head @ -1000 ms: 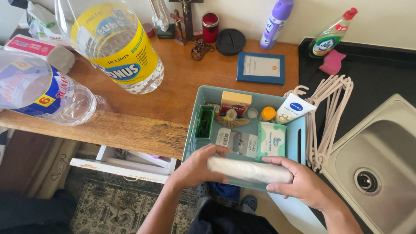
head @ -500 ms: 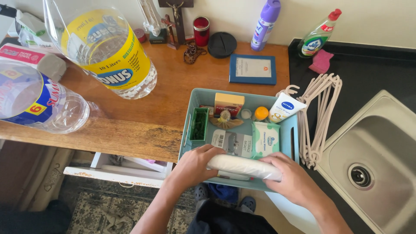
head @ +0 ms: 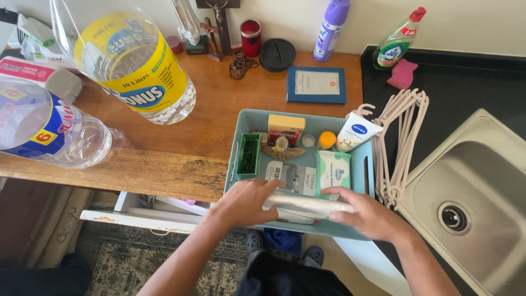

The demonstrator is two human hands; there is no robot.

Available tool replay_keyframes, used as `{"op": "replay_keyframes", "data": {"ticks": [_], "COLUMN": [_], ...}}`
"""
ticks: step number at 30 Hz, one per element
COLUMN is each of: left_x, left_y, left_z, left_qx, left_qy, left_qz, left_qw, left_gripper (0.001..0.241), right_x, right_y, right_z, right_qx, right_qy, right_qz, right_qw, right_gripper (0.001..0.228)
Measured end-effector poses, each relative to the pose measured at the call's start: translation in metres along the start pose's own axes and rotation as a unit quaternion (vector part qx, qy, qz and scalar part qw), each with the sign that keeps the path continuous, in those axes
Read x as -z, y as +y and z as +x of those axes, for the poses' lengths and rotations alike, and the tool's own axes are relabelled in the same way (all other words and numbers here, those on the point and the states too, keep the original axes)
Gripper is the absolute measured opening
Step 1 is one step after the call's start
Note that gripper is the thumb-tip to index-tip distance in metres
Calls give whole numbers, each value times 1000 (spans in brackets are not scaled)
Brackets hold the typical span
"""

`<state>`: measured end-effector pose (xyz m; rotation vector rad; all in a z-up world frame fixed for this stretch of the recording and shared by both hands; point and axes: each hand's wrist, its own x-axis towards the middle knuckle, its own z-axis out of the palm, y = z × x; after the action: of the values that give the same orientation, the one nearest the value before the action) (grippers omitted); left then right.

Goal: Organize household products into a storage tray and tidy hangers into a desk drawer.

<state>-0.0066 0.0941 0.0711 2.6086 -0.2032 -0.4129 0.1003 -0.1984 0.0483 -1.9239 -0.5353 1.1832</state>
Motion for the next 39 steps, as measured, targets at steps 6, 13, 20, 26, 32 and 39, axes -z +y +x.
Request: {"op": "replay_keyframes", "data": {"ticks": [6,13,20,26,32,39], "left_x": [-20,-74,-75,-85,-63,-42], "left_y": [-29,-32,-25,-38,-36,-35], "left_z": [-1,-2,-10,-13,-23,-35], "left_qx": [37,143,183,173,224,283], "left_qy": [87,166,196,230,199,169], "left_qz": [-333,-609,-617,-543,-416,-224], "left_qw": [938,763,740,789,858,917], "left_gripper": [60,52,62,55,54,57], "right_x": [9,-18,-23,-24,-23,-24], "right_y": [48,23,19,25,42,52], "right_z": [13,5,6,10,17,32], "right_qx": [-57,-66,-34,-60,-54,-87], "right_qy": [61,137,163,144,83,57], "right_qz": [231,301,287,245,218,218], "right_qw": [969,942,943,957,971,970], "right_gripper": [49,43,41,45,52,55]}}
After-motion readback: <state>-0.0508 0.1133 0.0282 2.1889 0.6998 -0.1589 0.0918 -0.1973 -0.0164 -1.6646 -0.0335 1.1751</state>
